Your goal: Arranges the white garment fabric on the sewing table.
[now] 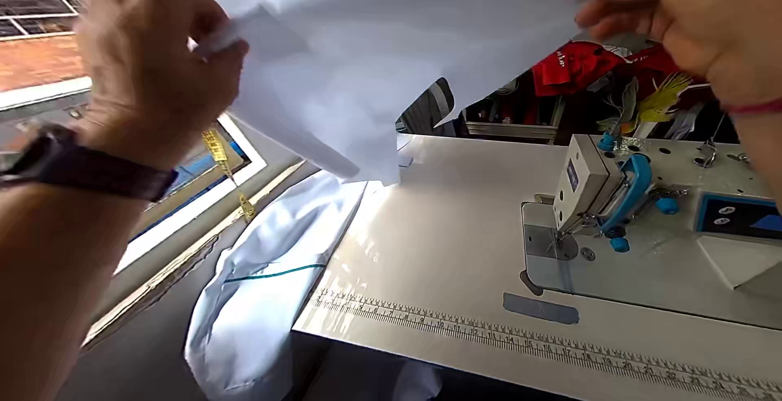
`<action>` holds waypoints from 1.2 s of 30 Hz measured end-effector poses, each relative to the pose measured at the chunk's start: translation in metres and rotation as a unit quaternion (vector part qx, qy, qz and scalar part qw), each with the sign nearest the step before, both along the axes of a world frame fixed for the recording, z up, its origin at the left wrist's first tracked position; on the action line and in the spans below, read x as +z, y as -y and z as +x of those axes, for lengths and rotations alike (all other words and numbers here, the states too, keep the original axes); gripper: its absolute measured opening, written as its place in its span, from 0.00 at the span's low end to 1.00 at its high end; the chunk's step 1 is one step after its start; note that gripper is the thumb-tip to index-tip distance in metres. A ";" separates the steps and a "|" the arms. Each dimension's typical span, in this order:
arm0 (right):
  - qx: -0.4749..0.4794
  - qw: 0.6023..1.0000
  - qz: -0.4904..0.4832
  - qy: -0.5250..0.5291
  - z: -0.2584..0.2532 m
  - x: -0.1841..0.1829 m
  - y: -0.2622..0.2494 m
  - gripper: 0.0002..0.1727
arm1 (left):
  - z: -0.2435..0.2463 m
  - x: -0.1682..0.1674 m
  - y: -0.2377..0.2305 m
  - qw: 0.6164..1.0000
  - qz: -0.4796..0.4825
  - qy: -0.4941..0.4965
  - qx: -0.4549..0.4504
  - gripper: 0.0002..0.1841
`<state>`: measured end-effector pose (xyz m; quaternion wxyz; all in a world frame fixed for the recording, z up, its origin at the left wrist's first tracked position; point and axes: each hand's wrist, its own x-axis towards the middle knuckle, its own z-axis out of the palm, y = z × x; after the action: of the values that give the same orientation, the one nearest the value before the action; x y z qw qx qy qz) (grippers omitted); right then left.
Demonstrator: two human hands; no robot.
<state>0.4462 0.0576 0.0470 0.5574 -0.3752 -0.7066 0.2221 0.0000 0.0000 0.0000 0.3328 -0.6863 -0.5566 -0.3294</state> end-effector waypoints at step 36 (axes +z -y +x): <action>-0.033 0.877 0.091 0.471 -0.048 -0.373 0.102 0.43 | 0.159 -0.255 -0.154 0.833 -0.544 0.098 -0.027 0.42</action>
<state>0.3979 -0.0444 -0.3255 0.1971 -0.4064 -0.8898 -0.0649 0.1594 0.1535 -0.2547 -0.1599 -0.7355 -0.6566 -0.0477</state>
